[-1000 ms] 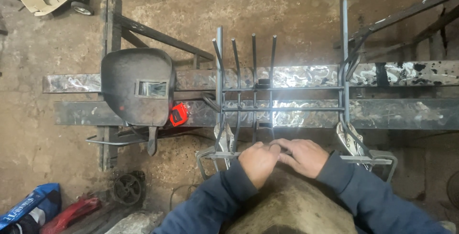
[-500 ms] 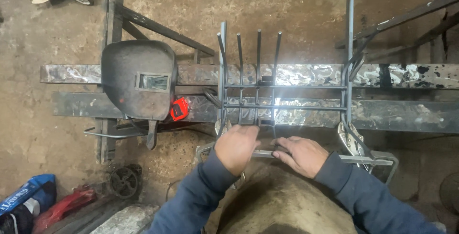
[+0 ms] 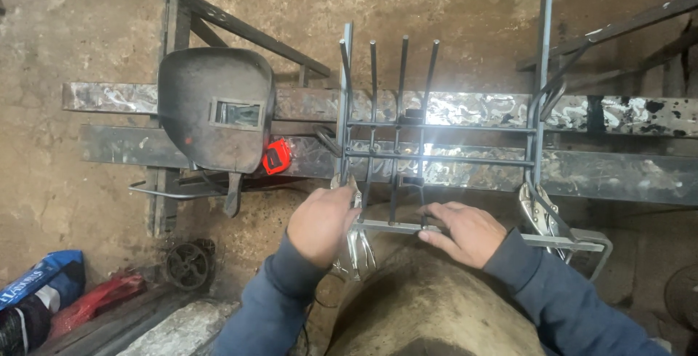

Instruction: The person positions metal rods on a welded frame jig, welds the joints with a welding torch producing sparks and smoke, then uses a chipping tool to clean the welds and repositions the frame between welds. They lift and turn the frame to access other joints and continue welding.

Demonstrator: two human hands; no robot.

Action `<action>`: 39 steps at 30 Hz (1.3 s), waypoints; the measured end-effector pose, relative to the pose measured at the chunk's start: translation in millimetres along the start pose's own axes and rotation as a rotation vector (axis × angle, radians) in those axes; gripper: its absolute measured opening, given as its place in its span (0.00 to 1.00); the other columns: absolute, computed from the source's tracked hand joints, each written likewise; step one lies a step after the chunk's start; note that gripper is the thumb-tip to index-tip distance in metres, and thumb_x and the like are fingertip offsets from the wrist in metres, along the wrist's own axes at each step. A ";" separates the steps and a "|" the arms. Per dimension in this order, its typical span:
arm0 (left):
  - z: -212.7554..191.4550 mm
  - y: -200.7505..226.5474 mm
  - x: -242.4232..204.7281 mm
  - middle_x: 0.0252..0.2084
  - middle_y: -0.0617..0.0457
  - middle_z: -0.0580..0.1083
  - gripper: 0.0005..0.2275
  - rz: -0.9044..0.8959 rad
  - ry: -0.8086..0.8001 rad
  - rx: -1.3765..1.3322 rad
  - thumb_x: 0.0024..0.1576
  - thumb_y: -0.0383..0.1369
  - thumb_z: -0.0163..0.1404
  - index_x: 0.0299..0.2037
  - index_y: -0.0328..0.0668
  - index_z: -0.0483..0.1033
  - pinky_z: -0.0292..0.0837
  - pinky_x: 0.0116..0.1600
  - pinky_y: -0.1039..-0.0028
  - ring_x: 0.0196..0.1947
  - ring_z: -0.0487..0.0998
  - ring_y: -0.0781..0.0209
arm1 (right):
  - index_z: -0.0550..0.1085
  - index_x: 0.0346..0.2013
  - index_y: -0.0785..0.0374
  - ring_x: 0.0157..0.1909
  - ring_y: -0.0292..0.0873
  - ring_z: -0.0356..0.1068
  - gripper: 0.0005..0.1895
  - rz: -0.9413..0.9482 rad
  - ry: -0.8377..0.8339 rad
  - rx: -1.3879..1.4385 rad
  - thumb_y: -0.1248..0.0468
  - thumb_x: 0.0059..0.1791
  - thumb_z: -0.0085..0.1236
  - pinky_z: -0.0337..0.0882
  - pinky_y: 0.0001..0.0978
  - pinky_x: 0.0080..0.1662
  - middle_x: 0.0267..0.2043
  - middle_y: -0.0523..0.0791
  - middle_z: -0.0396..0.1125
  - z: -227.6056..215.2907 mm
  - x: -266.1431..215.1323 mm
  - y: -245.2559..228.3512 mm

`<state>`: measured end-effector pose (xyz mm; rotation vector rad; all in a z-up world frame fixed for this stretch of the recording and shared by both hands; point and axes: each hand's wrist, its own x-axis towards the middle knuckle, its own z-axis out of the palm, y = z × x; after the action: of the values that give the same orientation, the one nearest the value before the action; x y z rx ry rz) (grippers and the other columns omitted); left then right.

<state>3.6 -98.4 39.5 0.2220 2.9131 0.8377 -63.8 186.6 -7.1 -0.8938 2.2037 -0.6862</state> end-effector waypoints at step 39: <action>2.5 -301.0 -144.0 0.40 0.39 0.80 0.16 -1.089 0.330 0.369 0.53 0.47 0.60 0.42 0.44 0.82 0.76 0.48 0.52 0.42 0.80 0.36 | 0.72 0.60 0.46 0.50 0.51 0.75 0.25 0.189 -0.089 -0.098 0.45 0.50 0.52 0.75 0.40 0.50 0.47 0.47 0.75 17.1 6.7 20.0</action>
<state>112.0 -373.5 -115.2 -1.4389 2.7393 0.1442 -63.1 190.5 -33.9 -0.7372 2.2220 -0.4450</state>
